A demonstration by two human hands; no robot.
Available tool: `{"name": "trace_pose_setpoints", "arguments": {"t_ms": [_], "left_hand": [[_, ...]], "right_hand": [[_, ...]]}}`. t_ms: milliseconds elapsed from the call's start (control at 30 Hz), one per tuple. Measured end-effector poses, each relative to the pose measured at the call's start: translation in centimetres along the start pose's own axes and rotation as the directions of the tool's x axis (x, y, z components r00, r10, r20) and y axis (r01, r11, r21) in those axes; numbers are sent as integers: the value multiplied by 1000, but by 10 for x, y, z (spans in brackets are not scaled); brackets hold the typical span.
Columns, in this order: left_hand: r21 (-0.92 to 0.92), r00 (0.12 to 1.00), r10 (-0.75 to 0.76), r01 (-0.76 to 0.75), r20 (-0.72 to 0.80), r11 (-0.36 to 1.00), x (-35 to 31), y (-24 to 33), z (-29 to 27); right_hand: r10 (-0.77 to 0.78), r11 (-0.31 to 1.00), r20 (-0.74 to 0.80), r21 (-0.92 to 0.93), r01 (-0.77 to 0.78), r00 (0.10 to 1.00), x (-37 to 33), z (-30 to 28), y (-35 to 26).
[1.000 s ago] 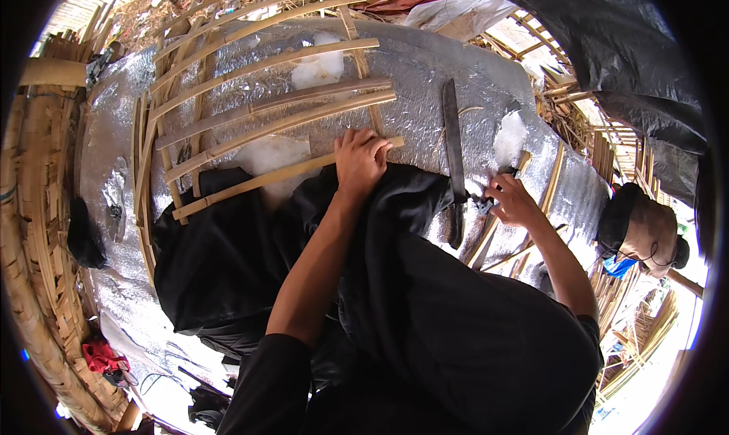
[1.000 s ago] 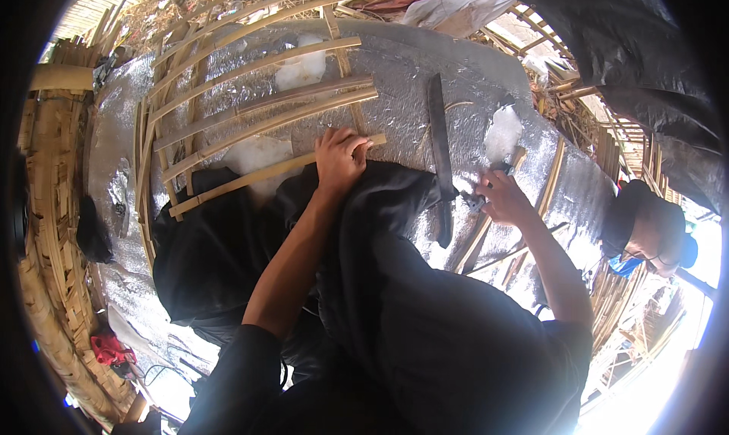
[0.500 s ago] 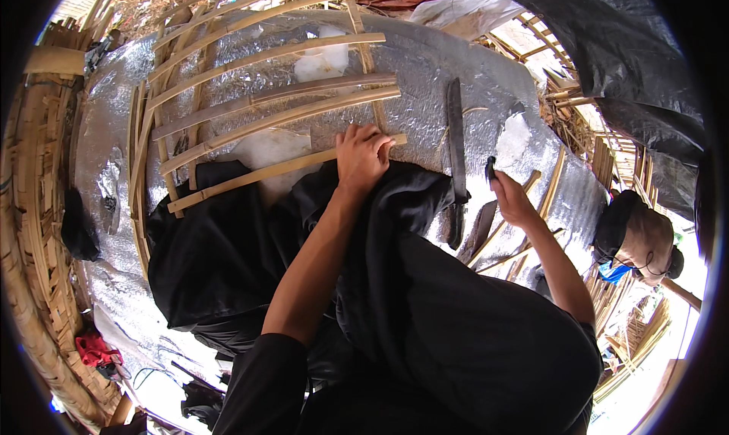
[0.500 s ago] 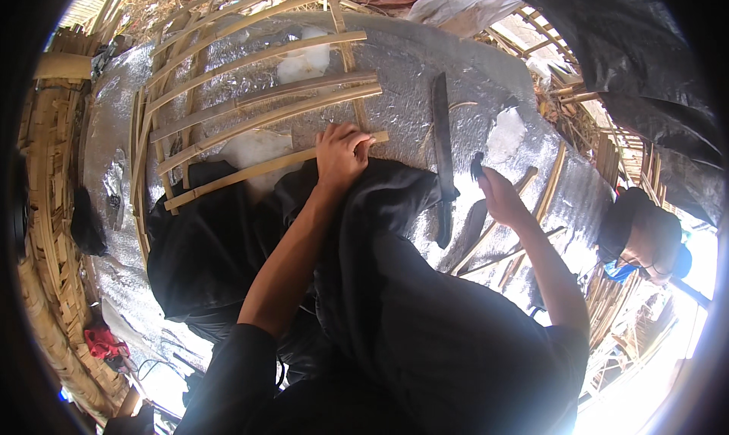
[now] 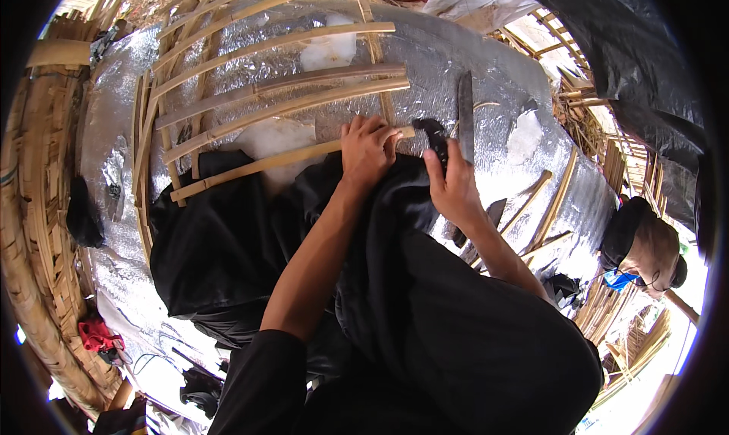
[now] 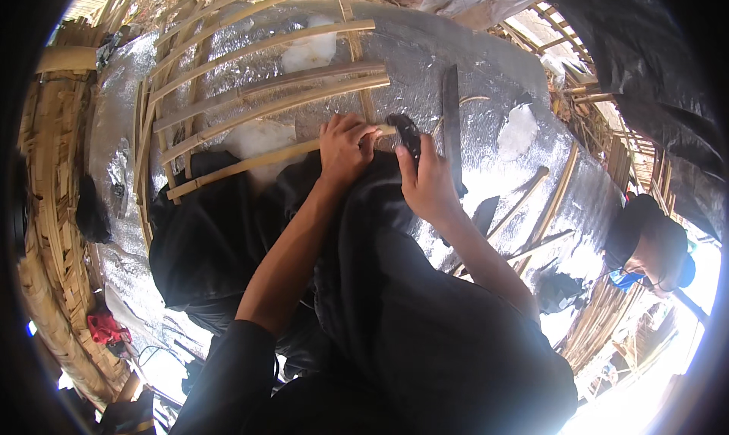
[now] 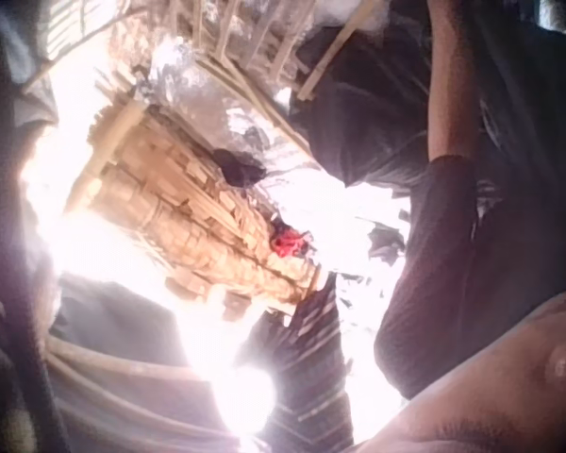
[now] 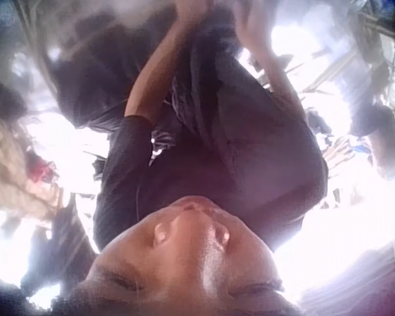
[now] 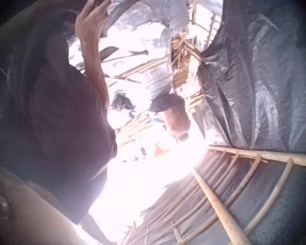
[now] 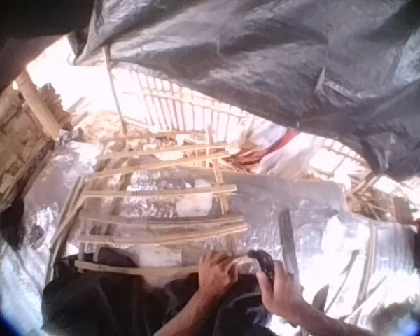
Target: The person constructs a bamboo frame by hand and using a tool, placing bamboo strips onto a rectangular frame and hammering small fasteners into the joints.
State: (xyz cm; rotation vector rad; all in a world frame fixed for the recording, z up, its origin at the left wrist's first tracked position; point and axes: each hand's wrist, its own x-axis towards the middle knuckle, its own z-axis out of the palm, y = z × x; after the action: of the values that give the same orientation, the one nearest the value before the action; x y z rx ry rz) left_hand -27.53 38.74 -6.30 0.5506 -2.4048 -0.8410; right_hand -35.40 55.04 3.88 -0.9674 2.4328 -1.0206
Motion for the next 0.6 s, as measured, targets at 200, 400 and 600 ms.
{"name": "trace_pose_setpoints", "arguments": {"t_ms": [200,400,600], "left_hand": [[-18,1000,16,-16,-9,1000,-5,-2,3],[-38,1000,0,1,6,999,-6,-3,3],[-10,1000,29,-30,-10,1000,0,-8,1]], "right_hand": [[-52,986,20,-158,55,998,-8,21,15],[-275,961,-248,-87,262,929,0,15,-9],[-70,997,-19,-28,70,997,7,9,-10]]}}
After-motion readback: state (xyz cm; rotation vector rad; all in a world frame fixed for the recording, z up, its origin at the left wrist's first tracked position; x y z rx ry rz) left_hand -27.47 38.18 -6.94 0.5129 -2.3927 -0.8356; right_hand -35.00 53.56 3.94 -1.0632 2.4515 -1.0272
